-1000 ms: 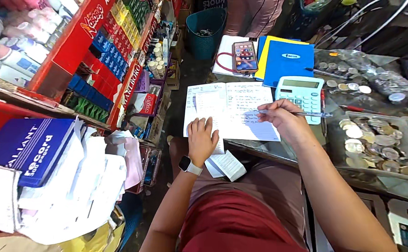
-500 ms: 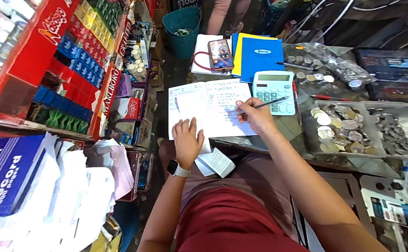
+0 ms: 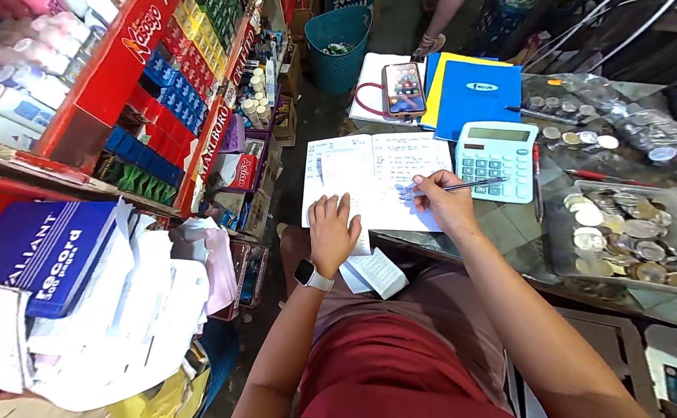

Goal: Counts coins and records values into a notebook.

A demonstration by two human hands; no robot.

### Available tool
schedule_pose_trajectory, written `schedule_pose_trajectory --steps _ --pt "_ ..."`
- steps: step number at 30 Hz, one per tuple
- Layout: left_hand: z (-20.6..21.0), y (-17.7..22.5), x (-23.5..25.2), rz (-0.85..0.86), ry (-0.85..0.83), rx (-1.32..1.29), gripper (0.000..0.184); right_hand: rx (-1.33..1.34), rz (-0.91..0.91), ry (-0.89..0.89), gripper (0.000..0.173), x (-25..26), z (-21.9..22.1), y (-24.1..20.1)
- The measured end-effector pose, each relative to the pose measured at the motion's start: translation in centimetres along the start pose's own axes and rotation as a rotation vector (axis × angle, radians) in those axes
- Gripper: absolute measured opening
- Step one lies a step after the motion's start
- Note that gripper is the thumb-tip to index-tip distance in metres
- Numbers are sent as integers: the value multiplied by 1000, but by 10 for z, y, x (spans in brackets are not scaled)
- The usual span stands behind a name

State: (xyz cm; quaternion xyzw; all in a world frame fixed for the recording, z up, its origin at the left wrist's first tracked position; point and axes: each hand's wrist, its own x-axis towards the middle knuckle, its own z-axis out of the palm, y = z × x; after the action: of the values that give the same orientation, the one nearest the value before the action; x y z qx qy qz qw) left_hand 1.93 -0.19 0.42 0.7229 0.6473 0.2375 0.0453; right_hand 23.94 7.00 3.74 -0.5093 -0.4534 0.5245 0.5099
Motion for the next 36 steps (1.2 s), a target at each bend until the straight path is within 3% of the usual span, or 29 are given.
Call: schedule_pose_trajectory --steps 11,36 --pt "2 -4 -2 27 26 7 49 -260 -170 13 29 -3 -8 4" --pt "5 -7 -3 44 57 38 51 -395 -324 14 33 2 -5 18"
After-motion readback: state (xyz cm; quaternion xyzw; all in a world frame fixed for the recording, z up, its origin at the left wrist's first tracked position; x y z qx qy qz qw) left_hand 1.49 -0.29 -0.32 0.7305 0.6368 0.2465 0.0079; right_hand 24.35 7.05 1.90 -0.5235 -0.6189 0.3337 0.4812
